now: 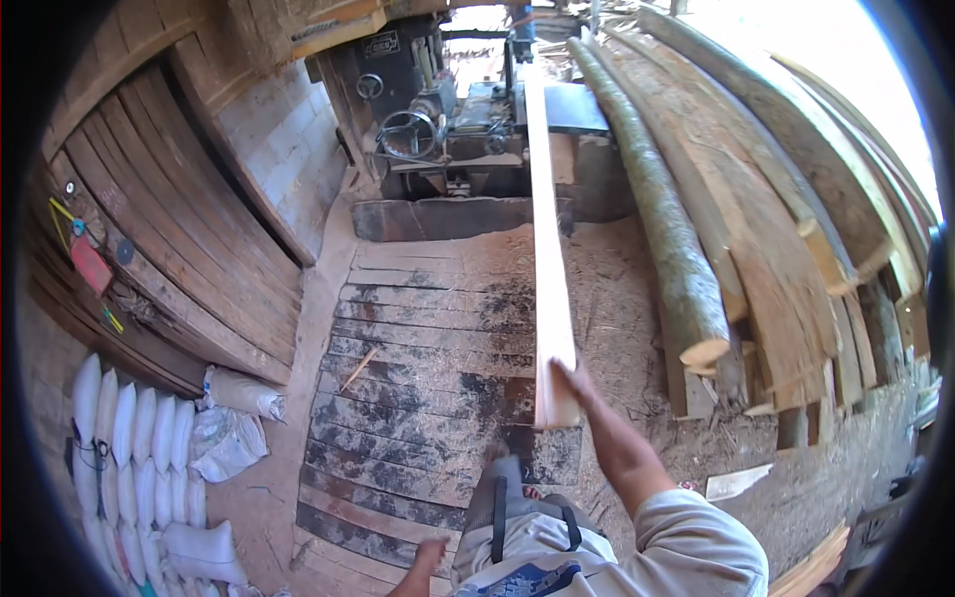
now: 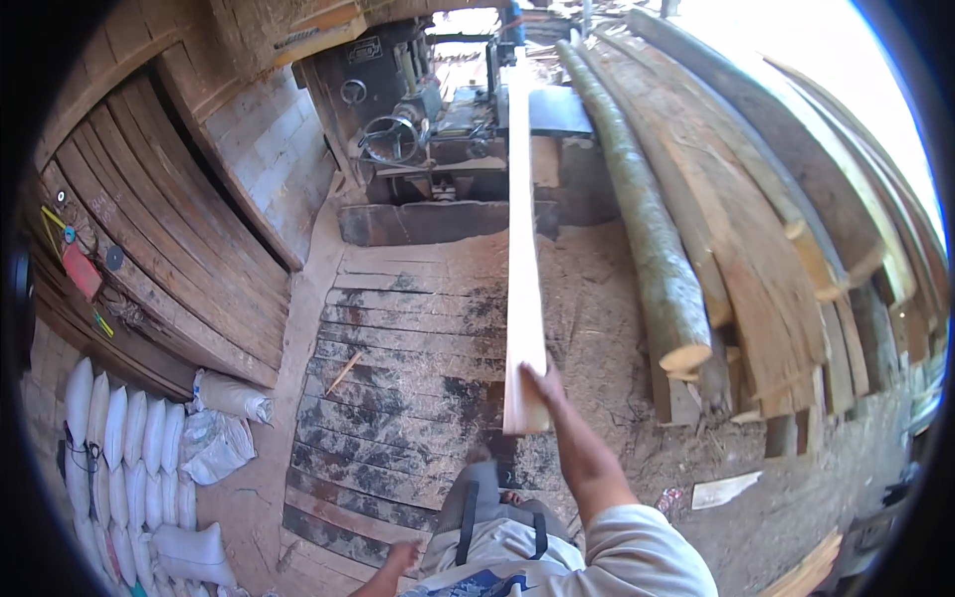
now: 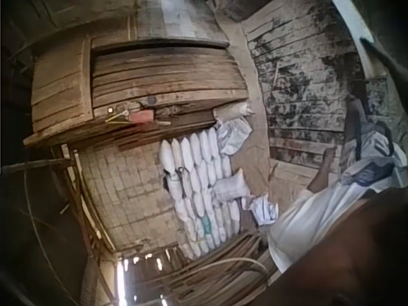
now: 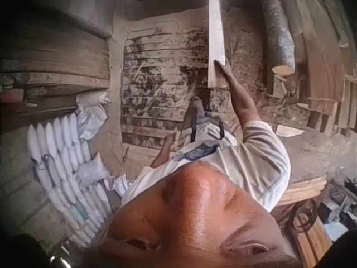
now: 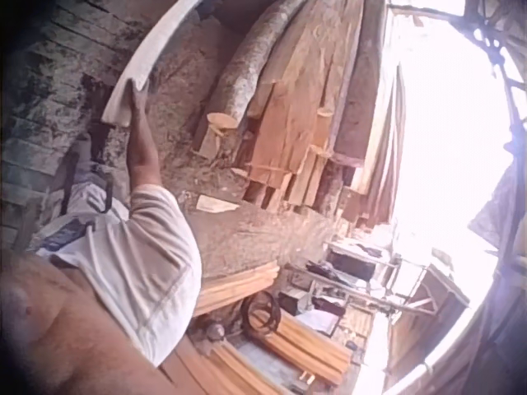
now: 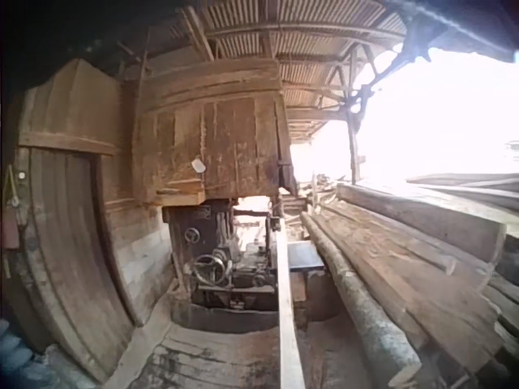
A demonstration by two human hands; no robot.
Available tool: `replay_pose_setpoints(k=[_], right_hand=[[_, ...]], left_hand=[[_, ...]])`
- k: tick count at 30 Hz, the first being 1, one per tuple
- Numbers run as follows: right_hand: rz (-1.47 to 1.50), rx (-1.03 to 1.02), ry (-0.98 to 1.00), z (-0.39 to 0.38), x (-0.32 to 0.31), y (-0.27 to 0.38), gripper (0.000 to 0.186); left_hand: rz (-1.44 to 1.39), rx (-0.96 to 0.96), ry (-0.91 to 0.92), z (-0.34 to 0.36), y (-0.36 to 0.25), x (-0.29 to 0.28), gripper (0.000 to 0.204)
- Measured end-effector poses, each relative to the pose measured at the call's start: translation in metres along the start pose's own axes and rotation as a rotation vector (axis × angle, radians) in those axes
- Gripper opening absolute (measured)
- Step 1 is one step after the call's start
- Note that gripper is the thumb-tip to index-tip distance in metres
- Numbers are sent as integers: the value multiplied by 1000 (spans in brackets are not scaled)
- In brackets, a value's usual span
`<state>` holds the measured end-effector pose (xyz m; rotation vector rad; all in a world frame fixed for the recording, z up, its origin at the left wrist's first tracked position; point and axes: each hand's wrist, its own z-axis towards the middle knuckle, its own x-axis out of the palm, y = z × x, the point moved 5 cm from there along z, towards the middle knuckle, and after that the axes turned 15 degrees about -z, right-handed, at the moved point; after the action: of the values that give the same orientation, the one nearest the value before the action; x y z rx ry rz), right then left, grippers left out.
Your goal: The person feeds a long wooden plank through a planing machine and then carries it back to the starting side, repeating the process.
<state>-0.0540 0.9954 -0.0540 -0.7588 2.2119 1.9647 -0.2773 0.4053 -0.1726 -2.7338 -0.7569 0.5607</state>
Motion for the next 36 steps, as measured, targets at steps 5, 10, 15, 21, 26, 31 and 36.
replay_pose_setpoints(k=[5,10,15,21,26,31,36], right_hand=[[-149,178,-36,-254,3,-54,91],[-127,152,24,-478,40,-53,90],[47,252,186,-654,61,-109,88],[138,178,141,-710,55,-43,74],[294,88,29,-752,77,-78,61],[267,127,70,-889,119,-74,64],[392,79,44,-995,133,-90,68]], left_hand=[[-128,263,545,-112,-92,76,53],[-302,71,907,-170,49,142,71],[-505,-17,938,-219,232,98,66],[-478,140,752,-307,401,-5,67],[-494,173,730,-351,524,-59,68],[-506,75,751,-368,642,-129,59],[-496,178,649,-429,702,-171,64]])
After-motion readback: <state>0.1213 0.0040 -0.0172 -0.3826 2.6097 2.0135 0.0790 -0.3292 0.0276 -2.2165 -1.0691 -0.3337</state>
